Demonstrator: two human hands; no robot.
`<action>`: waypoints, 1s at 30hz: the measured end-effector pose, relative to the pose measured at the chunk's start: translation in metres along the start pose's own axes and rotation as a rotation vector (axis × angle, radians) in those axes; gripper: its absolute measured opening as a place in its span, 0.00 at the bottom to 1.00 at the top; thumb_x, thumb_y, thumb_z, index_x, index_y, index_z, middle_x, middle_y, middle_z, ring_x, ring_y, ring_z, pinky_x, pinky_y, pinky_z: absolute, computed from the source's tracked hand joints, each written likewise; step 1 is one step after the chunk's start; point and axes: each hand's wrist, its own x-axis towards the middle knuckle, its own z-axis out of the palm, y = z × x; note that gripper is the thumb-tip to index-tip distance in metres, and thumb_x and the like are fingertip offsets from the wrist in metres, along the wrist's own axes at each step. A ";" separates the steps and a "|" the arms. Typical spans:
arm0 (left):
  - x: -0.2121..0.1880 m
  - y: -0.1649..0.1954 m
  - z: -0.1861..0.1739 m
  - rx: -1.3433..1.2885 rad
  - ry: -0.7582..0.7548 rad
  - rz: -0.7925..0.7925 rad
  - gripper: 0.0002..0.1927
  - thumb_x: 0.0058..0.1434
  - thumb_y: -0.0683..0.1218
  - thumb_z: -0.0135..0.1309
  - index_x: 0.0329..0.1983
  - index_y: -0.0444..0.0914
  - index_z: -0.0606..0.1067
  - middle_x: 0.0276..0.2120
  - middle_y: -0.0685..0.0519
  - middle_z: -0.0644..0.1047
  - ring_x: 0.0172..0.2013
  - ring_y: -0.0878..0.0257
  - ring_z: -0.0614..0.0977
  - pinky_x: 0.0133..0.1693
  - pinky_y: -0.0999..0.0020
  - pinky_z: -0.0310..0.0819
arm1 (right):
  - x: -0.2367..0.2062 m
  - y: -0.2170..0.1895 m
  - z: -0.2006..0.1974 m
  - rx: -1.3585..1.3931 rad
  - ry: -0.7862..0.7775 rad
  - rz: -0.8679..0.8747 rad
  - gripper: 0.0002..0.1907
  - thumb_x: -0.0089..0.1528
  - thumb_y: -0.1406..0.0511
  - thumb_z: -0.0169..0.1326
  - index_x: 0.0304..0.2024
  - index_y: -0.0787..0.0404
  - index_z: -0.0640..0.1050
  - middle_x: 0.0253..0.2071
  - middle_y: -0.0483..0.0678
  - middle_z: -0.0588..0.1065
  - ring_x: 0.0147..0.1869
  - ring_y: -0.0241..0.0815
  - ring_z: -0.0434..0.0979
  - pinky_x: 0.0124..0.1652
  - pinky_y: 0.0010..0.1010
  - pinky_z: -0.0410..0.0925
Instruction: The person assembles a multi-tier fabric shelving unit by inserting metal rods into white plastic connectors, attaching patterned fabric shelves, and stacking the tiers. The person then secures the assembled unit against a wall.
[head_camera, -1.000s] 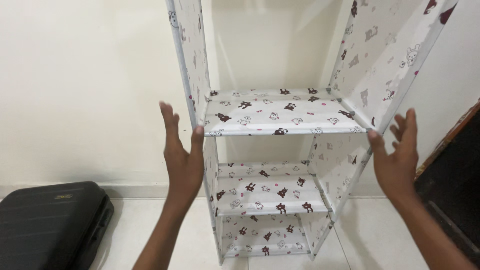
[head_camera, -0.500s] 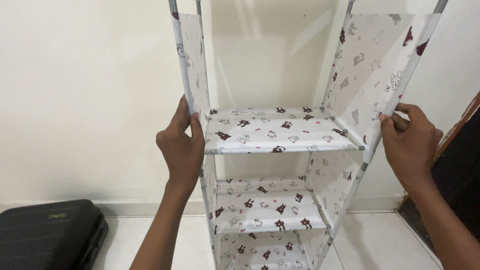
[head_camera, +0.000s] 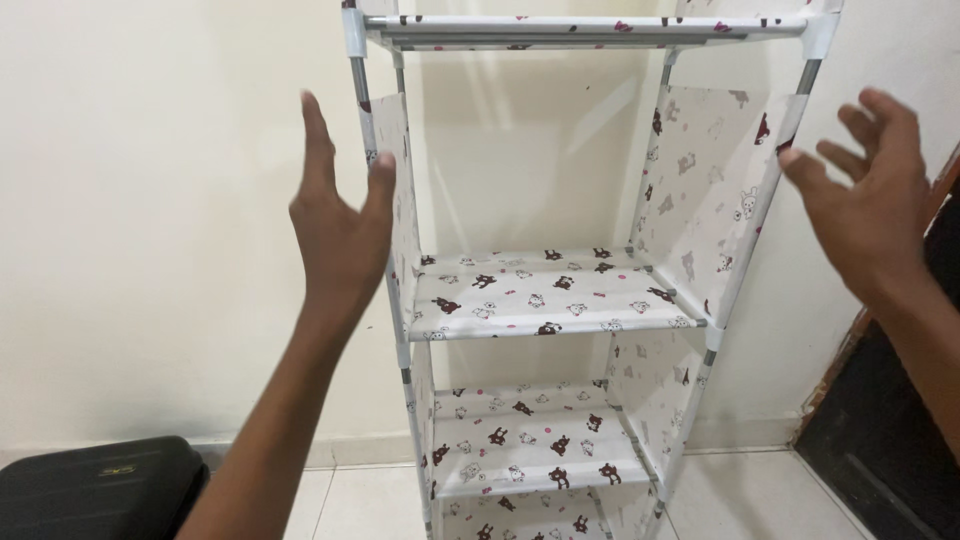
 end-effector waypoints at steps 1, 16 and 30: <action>0.016 0.000 0.002 -0.070 0.012 -0.028 0.39 0.80 0.47 0.55 0.82 0.35 0.44 0.75 0.28 0.60 0.75 0.35 0.65 0.74 0.50 0.62 | 0.014 0.002 -0.002 -0.011 0.026 -0.043 0.32 0.79 0.68 0.60 0.73 0.73 0.55 0.69 0.74 0.62 0.71 0.69 0.72 0.59 0.45 0.75; 0.061 0.017 0.001 0.010 -0.052 -0.333 0.27 0.68 0.42 0.59 0.70 0.35 0.69 0.52 0.41 0.83 0.48 0.58 0.88 0.47 0.67 0.81 | 0.055 -0.030 -0.034 -0.005 -0.271 0.369 0.18 0.70 0.62 0.61 0.53 0.73 0.76 0.40 0.60 0.80 0.39 0.45 0.82 0.35 0.34 0.75; 0.219 0.027 0.014 0.095 -0.164 -0.567 0.23 0.72 0.47 0.47 0.70 0.38 0.70 0.16 0.48 0.69 0.16 0.64 0.63 0.23 0.60 0.59 | 0.199 -0.059 -0.066 0.080 -0.346 0.516 0.16 0.72 0.60 0.53 0.47 0.68 0.79 0.39 0.56 0.82 0.36 0.45 0.84 0.33 0.36 0.75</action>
